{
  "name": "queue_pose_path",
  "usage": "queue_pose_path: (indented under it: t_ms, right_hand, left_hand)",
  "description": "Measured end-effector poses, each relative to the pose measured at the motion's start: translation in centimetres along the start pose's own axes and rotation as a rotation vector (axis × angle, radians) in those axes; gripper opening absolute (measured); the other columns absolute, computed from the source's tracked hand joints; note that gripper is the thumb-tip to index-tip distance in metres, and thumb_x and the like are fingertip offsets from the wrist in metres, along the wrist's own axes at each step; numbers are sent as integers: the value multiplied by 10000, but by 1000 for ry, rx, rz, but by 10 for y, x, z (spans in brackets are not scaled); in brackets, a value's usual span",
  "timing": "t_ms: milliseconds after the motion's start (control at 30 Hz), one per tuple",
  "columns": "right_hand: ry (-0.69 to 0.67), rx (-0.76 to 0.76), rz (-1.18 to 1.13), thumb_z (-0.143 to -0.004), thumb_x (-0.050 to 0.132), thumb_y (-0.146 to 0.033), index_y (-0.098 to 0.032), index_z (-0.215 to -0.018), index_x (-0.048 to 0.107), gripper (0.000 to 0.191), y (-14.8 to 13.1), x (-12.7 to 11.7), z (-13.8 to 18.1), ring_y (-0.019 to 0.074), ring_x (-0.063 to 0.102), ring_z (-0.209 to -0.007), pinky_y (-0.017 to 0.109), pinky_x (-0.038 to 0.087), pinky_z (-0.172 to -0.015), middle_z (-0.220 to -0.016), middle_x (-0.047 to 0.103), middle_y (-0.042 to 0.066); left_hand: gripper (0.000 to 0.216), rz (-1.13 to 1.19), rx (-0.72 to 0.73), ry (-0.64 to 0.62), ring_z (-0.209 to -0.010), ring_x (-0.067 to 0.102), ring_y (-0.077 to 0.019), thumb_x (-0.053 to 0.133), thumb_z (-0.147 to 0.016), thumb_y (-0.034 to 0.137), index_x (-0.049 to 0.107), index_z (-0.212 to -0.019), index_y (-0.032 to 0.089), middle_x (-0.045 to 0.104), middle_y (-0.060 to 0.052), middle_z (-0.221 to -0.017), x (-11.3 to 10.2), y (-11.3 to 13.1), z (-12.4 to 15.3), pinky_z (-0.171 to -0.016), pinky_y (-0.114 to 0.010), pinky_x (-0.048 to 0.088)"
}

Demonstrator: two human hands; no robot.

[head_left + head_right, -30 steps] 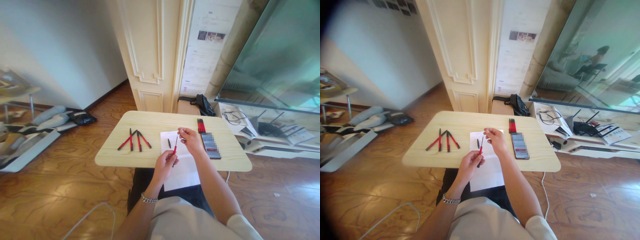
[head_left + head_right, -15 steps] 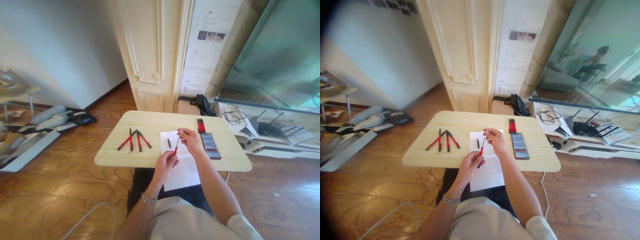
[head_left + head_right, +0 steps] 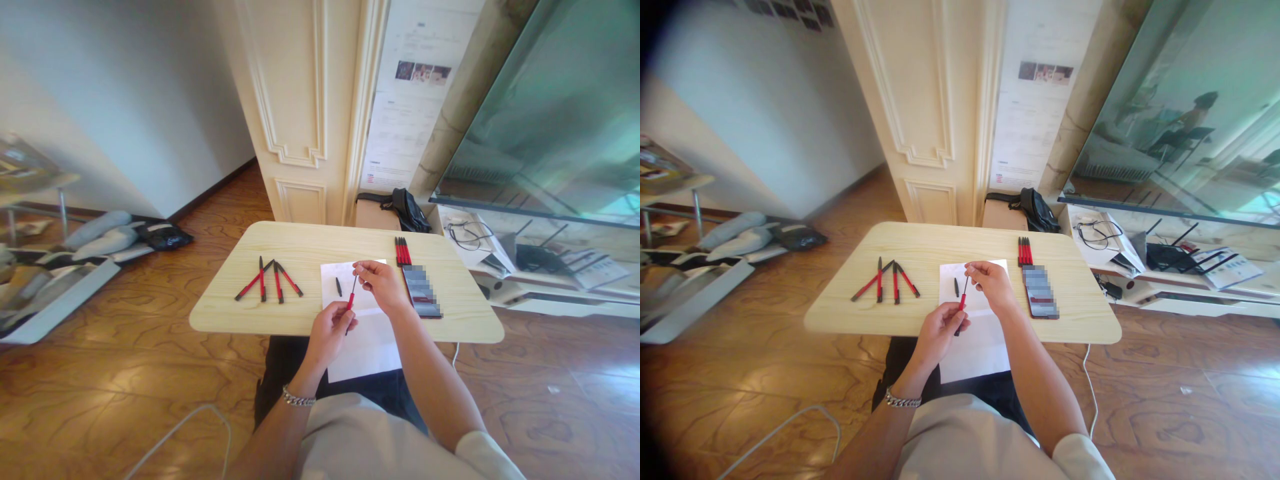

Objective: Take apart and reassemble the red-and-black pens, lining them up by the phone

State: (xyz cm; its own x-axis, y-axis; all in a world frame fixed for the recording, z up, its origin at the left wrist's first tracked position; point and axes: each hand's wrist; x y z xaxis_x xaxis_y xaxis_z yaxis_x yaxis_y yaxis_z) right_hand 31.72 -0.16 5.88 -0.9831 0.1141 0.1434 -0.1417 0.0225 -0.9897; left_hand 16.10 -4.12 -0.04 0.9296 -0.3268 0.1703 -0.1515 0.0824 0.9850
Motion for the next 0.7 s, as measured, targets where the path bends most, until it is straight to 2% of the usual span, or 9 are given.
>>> queue_pose_path:
  t_ms: [100, 167, 267, 333, 433, 533, 633, 700]
  right_hand:
    - [-67, 9, 90, -706, 690, -427, -176, -835, 695, 282, 5, -3, 3, 98, 478, -606, 235, 324, -536, -765, 649, 30]
    - [-170, 15, 150, -712, 681, -431, -169, -815, 703, 282, 9, -9, 3, 104, 491, -615, 246, 350, -563, -774, 659, 37]
    - [-287, 22, 218, -711, 679, -416, -180, -900, 707, 304, 17, -17, -5, 120, 524, -646, 263, 385, -603, -844, 678, 47]
    - [-216, 6, 355, -724, 663, -400, -200, -933, 702, 292, 24, -16, -14, 136, 545, -658, 276, 395, -618, -842, 685, 48]
    - [-26, -34, 795, -776, 610, -397, -211, -796, 706, 211, 35, -1, -27, 189, 590, -750, 314, 399, -696, -807, 690, 75]
    - [8, 60, 1136, -760, 614, -483, -210, -785, 697, 287, 43, 20, -34, 243, 611, -804, 343, 396, -702, -825, 692, 120]
    - [12, 112, 1232, -719, 652, -467, -204, -769, 684, 269, 47, 30, -39, 247, 613, -796, 330, 391, -673, -827, 689, 126]
    - [9, 100, 1143, -710, 659, -414, -198, -680, 659, 218, 45, 27, -42, 218, 601, -737, 309, 380, -639, -746, 677, 98]
  left_hand:
    - [354, 4, 2, 9, -725, 668, -184, 633, -795, 428, 601, -989, 133, 666, -79, -820, 0, 1, 1, -687, -320, 539]
    - [354, 14, 3, 9, -724, 670, -183, 628, -799, 429, 596, -993, 134, 665, -76, -826, -2, 2, 2, -689, -325, 541]
    - [364, 41, 0, 27, -723, 672, -185, 638, -790, 436, 591, -987, 134, 665, -73, -827, -5, 2, 3, -680, -324, 541]
    - [374, 60, -4, 48, -719, 673, -186, 650, -776, 443, 592, -978, 133, 667, -74, -825, -7, 2, 4, -671, -322, 540]
    - [384, 80, -5, 64, -712, 672, -184, 657, -769, 446, 592, -980, 133, 668, -72, -820, -10, 2, 4, -671, -323, 537]
    - [382, 81, -1, 63, -706, 669, -180, 658, -770, 442, 594, -984, 131, 669, -71, -815, -12, 3, 3, -670, -319, 533]
    - [383, 73, 5, 67, -704, 666, -180, 660, -770, 435, 593, -985, 126, 669, -76, -812, -14, 4, 2, -670, -319, 532]
    - [383, 73, 7, 74, -709, 668, -183, 658, -771, 436, 589, -987, 127, 669, -75, -813, -15, 4, 2, -674, -322, 533]
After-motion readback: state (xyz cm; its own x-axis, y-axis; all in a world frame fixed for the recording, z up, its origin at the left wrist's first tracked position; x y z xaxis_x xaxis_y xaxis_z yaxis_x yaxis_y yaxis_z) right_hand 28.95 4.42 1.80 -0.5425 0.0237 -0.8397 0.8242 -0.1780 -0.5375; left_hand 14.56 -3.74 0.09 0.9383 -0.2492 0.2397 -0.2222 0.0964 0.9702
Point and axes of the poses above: each hand's wrist, its own z-axis away from the middle knuckle, its own x-axis out of the palm, y = z × x
